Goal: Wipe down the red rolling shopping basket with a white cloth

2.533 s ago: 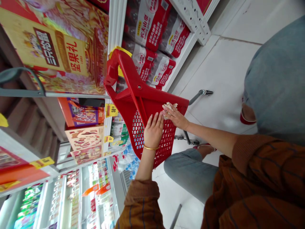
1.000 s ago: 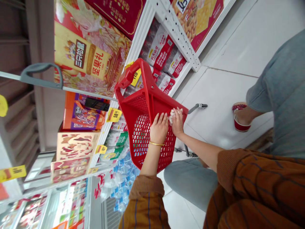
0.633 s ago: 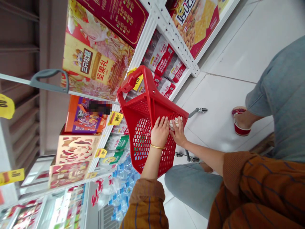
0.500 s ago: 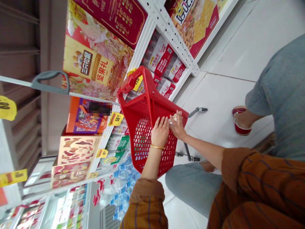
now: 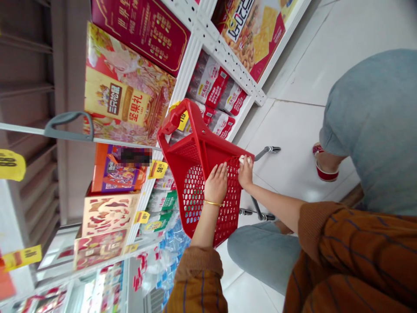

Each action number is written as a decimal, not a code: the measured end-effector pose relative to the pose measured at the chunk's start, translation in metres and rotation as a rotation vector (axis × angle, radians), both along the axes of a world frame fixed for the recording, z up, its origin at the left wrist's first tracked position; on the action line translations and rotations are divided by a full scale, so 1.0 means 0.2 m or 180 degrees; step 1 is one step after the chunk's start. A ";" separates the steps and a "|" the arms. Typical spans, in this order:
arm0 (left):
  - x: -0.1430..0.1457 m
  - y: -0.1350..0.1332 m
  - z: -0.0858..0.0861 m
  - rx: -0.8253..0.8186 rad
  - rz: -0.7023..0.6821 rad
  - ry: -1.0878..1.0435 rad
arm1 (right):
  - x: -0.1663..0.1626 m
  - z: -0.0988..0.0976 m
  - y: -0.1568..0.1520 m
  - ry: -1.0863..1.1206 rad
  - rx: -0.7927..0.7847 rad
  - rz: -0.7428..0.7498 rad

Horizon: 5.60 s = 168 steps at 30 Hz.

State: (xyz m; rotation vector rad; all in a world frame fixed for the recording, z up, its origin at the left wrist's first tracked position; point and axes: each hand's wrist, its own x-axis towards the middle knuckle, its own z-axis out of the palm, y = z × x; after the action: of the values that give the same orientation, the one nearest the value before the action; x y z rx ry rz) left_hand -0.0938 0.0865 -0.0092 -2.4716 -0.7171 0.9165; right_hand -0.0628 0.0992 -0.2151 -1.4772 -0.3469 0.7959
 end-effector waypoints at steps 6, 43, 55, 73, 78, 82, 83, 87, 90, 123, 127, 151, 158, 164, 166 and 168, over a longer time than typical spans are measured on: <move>0.00 0.00 0.00 -0.0026 -0.0004 -0.0013 | -0.05 0.05 -0.02 -0.0066 0.0150 0.0175; -0.06 -0.11 0.05 -0.0091 0.0094 0.0134 | -0.03 0.28 -0.24 -0.0680 0.1099 0.1023; -0.16 -0.17 0.09 0.0020 0.0087 0.0070 | -0.01 0.30 -0.18 -0.0959 0.1370 0.0984; -0.25 -0.20 0.10 0.0024 -0.0034 -0.0203 | 0.01 0.24 -0.34 -0.1328 0.1922 0.1447; -0.30 -0.24 0.10 -0.0003 0.0153 -0.0370 | 0.01 0.34 -0.21 -0.1227 0.1467 0.1014; -0.29 -0.23 0.10 -0.0117 0.0184 -0.0420 | -0.06 0.32 -0.22 -0.1203 0.1470 0.1085; -0.29 -0.23 0.10 -0.0138 0.0175 -0.0419 | -0.08 0.31 -0.23 -0.1218 0.1516 0.1130; -0.29 -0.22 0.10 -0.0163 0.0152 -0.0409 | -0.09 0.26 -0.27 -0.1318 0.1680 0.1259; -0.29 -0.23 0.09 -0.0112 0.0150 -0.0430 | -0.09 0.25 -0.29 -0.1368 0.1732 0.1311; -0.21 -0.46 -0.37 -0.0006 0.1704 -0.1395 | 0.02 0.07 -0.35 -0.1739 0.0983 0.1966; -0.20 -0.46 -0.39 -0.0063 0.1838 -0.1631 | 0.00 0.04 -0.42 -0.1992 0.1132 0.2249; -0.23 -0.47 -0.41 -0.0407 0.1881 -0.2249 | 0.02 -0.09 -0.27 -0.2237 0.0810 0.1670; -0.23 -0.48 -0.41 -0.0578 0.2024 -0.2251 | -0.03 -0.03 -0.45 -0.1978 0.0824 0.2311; -0.27 -0.52 -0.47 -0.0603 0.2032 -0.2235 | 0.11 -0.05 -0.37 -0.1836 0.0401 0.2016; -0.29 -0.53 -0.50 -0.0484 0.1931 -0.2105 | 0.13 -0.06 -0.28 -0.1828 0.0116 0.1661; -0.31 -0.53 -0.52 -0.0344 0.1793 -0.1898 | 0.11 -0.07 -0.21 -0.1748 -0.0028 0.1495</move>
State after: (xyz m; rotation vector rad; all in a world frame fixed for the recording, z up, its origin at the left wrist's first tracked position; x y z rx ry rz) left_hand -0.1548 -0.0194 -0.1133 -2.7022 -1.6578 0.3617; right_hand -0.0399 0.0565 -0.2285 -1.6324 -1.1359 0.7402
